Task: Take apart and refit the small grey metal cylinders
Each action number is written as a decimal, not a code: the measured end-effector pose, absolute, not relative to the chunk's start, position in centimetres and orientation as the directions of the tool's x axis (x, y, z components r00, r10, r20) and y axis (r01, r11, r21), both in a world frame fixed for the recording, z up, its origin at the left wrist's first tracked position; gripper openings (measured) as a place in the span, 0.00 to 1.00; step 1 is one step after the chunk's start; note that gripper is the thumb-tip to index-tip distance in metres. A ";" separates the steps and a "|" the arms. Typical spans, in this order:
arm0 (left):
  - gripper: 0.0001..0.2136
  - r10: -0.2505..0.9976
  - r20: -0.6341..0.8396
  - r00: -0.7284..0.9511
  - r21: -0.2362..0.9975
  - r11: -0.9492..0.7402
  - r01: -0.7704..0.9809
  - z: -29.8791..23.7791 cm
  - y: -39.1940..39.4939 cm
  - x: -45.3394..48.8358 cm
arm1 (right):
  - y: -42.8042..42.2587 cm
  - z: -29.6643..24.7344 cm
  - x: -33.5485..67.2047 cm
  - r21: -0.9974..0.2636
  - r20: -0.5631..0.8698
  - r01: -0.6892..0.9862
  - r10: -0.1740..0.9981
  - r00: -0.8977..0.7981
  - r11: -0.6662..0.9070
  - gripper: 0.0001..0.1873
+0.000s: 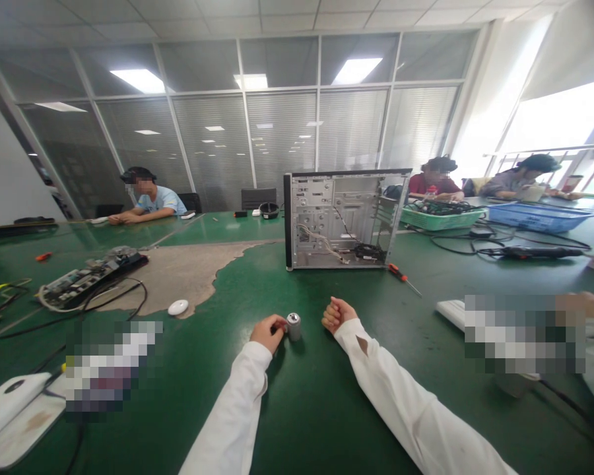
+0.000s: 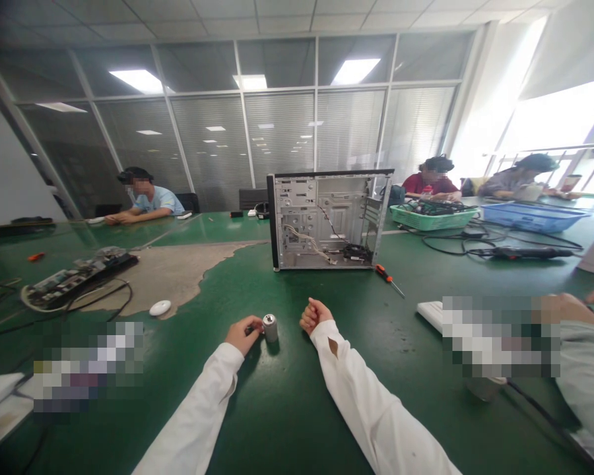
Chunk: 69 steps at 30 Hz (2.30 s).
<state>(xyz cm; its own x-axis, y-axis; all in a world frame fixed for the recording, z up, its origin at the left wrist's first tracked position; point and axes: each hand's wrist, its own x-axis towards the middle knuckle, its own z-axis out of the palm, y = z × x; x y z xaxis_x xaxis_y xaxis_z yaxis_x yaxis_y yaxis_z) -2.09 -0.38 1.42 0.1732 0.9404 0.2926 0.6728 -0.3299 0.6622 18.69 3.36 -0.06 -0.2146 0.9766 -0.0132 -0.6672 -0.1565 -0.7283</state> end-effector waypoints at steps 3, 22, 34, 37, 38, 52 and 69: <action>0.09 0.940 0.294 0.174 0.665 -0.332 0.669 1.4 -0.3 -2.1 | 3.0 0.0 18.2 -0.772 0.016 -0.627 0.984 -0.178 -0.101 0.21; 0.14 0.872 0.346 0.345 0.585 -0.488 0.648 1.3 -0.5 -2.2 | -0.9 0.4 13.1 -0.828 0.526 0.247 0.850 0.033 0.503 0.10; 0.16 0.856 0.332 0.396 0.482 -0.515 0.709 1.1 -0.5 -2.1 | -0.7 1.1 12.5 -0.796 0.546 0.352 0.836 0.064 0.493 0.05; 0.16 0.867 0.312 0.390 0.482 -0.498 0.721 1.1 -0.4 -2.0 | -0.5 1.4 12.6 -0.795 0.546 0.347 0.836 0.052 0.497 0.05; 0.16 0.871 0.305 0.386 0.485 -0.490 0.724 1.1 -0.4 -1.9 | -0.5 1.6 12.6 -0.796 0.547 0.340 0.836 0.051 0.501 0.05; 0.15 0.867 0.317 0.385 0.505 -0.498 0.705 1.5 -0.7 -2.0 | 1.7 -1.1 16.3 -0.716 0.464 0.527 0.876 -0.131 0.458 0.04; 0.12 0.871 0.325 0.367 0.499 -0.488 0.716 1.1 -0.4 -2.0 | 4.7 -2.4 21.1 -0.874 0.312 0.443 0.930 0.196 0.200 0.09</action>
